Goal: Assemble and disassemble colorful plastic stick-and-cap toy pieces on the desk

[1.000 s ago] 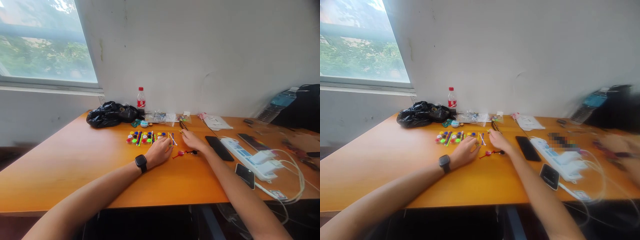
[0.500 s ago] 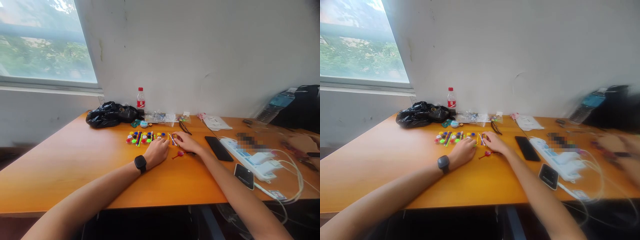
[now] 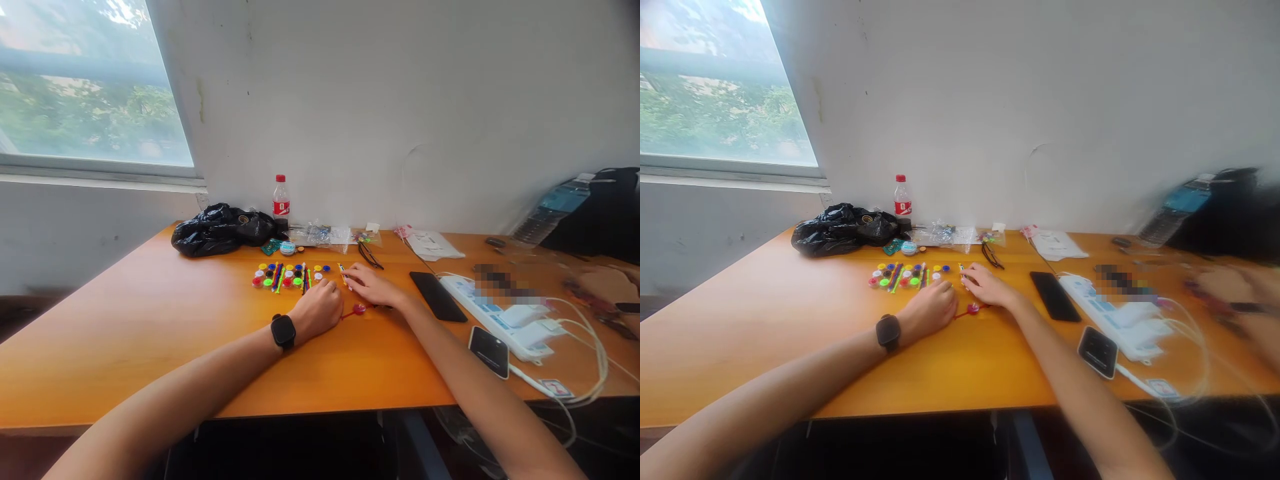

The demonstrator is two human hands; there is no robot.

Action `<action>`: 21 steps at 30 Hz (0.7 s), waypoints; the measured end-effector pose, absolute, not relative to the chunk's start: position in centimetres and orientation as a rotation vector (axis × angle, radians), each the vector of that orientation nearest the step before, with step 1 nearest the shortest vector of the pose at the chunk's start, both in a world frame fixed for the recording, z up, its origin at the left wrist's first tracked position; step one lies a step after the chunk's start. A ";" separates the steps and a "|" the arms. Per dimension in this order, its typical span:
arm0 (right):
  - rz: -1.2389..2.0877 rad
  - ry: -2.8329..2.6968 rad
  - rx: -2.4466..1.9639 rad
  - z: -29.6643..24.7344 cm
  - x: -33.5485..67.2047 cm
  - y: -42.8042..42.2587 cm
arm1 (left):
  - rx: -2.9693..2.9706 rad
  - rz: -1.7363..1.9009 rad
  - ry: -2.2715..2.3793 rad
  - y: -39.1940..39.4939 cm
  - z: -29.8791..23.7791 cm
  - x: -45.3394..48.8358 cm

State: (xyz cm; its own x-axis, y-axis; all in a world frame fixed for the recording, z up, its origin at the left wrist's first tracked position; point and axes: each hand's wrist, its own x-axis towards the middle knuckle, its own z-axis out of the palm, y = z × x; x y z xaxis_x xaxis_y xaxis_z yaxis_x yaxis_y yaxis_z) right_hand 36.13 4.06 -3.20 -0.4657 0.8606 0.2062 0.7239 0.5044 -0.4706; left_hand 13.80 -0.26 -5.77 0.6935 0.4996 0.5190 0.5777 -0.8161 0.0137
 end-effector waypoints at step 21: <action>1.029 -2.115 -1.330 3.8 41.7 2.3 | -2.860 -1.023 -0.300 -3.1 -4.2 13.6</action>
State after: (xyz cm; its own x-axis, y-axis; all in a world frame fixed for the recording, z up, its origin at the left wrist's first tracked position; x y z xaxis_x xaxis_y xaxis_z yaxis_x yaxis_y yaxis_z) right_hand 41.68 2.31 3.81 -0.4435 0.8959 -0.0243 0.5721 0.2622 -0.7771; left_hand 13.65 -3.08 -4.17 0.7564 0.1539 0.6358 0.2140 -0.9767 -0.0181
